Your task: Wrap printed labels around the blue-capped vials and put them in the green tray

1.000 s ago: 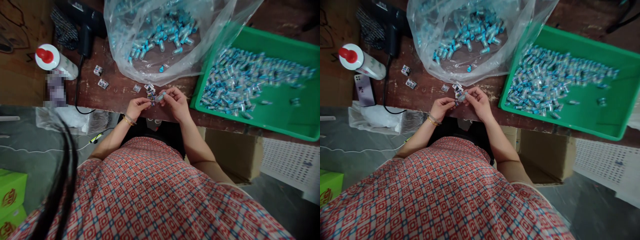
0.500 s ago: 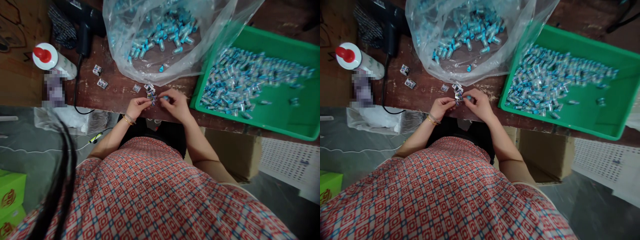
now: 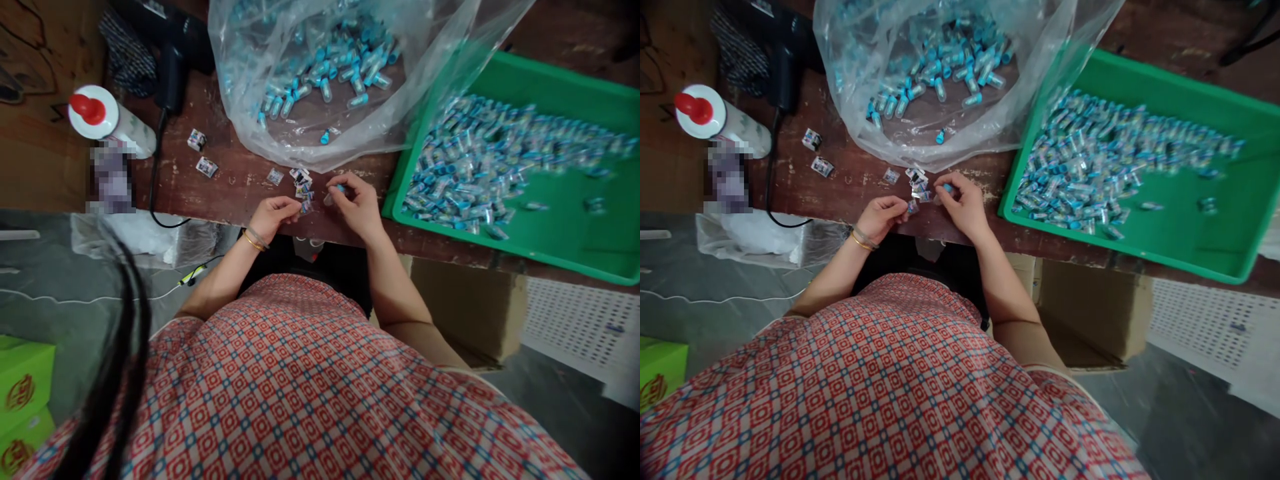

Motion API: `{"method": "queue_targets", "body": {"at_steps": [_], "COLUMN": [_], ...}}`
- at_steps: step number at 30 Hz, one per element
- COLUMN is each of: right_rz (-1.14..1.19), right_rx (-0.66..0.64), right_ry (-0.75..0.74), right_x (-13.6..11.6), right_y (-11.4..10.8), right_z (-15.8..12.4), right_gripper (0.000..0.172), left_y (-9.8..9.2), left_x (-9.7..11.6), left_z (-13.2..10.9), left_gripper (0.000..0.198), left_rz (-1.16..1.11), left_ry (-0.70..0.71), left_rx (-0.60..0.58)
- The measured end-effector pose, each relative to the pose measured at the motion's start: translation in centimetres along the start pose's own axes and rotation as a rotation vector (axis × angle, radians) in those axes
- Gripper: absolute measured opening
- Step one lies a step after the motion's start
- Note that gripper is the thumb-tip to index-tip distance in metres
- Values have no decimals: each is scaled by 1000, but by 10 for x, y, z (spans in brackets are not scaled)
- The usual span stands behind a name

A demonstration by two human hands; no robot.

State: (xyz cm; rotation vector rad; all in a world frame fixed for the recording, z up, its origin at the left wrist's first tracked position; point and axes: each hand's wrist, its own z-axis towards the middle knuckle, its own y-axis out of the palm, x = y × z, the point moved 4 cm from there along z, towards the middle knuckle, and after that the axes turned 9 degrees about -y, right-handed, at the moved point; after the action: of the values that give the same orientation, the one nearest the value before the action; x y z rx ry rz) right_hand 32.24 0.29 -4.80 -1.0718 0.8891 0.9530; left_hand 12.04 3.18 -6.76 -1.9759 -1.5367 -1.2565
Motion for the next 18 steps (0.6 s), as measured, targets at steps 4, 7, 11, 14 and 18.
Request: {"method": "queue_targets", "body": {"at_steps": [4, 7, 11, 14, 18], "right_rz": [185, 254, 173, -3, -64], "right_rx": [-44, -5, -34, -80, -237], "right_ry": [53, 54, 13, -71, -126], "right_x": [-8, -15, -26, -35, -36], "right_y": [1, 0, -1, -2, 6], "right_z": [1, 2, 1, -1, -4], "right_gripper": [29, 36, 33, 22, 7], "left_y": [2, 4, 2, -1, 1], "left_x": [0, 0, 0, 3, 8], "left_z": [1, 1, 2, 1, -4], "left_gripper": [43, 45, 42, 40, 39], "left_rz": [-92, -110, -56, 34, 167], "left_ry": [-49, -36, 7, 106, 196], "left_rx": [-28, -17, 32, 98, 128]}}
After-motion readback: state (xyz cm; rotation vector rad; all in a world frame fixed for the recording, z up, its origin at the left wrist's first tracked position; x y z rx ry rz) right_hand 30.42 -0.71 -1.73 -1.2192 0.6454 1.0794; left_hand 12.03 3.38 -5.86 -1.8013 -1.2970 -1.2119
